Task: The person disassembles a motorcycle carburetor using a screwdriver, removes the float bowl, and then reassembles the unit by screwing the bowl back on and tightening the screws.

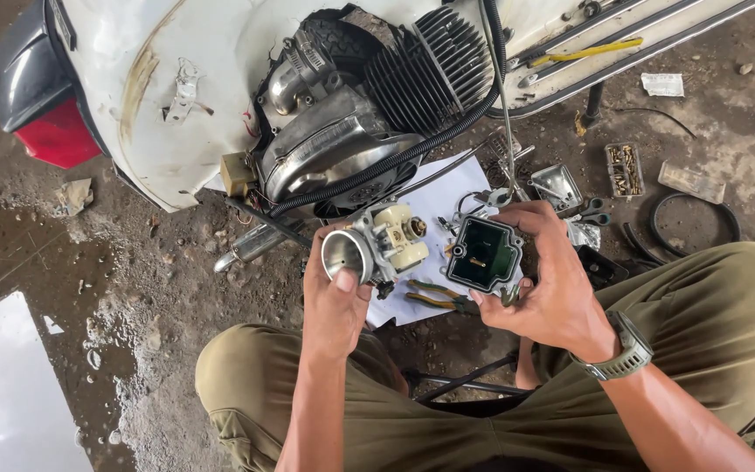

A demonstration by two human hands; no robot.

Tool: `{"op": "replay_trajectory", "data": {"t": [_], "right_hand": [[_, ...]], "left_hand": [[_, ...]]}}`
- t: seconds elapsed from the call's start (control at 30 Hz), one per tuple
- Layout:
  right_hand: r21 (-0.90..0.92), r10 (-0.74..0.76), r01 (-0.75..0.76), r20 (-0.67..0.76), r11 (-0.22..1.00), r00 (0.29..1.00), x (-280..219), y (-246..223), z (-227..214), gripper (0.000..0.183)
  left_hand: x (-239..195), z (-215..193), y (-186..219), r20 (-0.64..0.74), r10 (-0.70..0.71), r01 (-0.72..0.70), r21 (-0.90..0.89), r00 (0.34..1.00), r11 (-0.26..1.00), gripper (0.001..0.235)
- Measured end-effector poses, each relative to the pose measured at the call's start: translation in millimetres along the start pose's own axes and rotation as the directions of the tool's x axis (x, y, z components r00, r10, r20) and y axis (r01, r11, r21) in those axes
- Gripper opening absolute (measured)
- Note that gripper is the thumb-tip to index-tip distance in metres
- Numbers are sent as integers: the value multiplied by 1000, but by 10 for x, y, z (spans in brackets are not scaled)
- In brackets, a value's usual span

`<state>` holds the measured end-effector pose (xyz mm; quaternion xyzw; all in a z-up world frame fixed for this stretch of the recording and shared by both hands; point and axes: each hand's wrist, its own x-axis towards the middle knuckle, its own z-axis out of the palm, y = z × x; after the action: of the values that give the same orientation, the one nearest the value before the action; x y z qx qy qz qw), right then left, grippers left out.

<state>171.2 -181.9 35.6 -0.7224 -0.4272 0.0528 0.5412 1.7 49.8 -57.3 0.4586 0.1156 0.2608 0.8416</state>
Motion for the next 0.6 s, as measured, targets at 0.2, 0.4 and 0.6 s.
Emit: {"op": "replay_trajectory", "data": {"t": [0.2,0.4,0.6], "right_hand": [[-20,0,1,23,1000,1000,-1,102,5,77],[6,-36,36,22,999,999,-3,116,56,77],[77,-52,47,63,996,997,-1,128,59,82]], "left_hand": [[42,884,754,80,44,-41,-43,996,998,83],[14,798,741,-17,127,-119,248,992,961,88],[-33,777,822,-55,177,-129,485,983,865,85]]}}
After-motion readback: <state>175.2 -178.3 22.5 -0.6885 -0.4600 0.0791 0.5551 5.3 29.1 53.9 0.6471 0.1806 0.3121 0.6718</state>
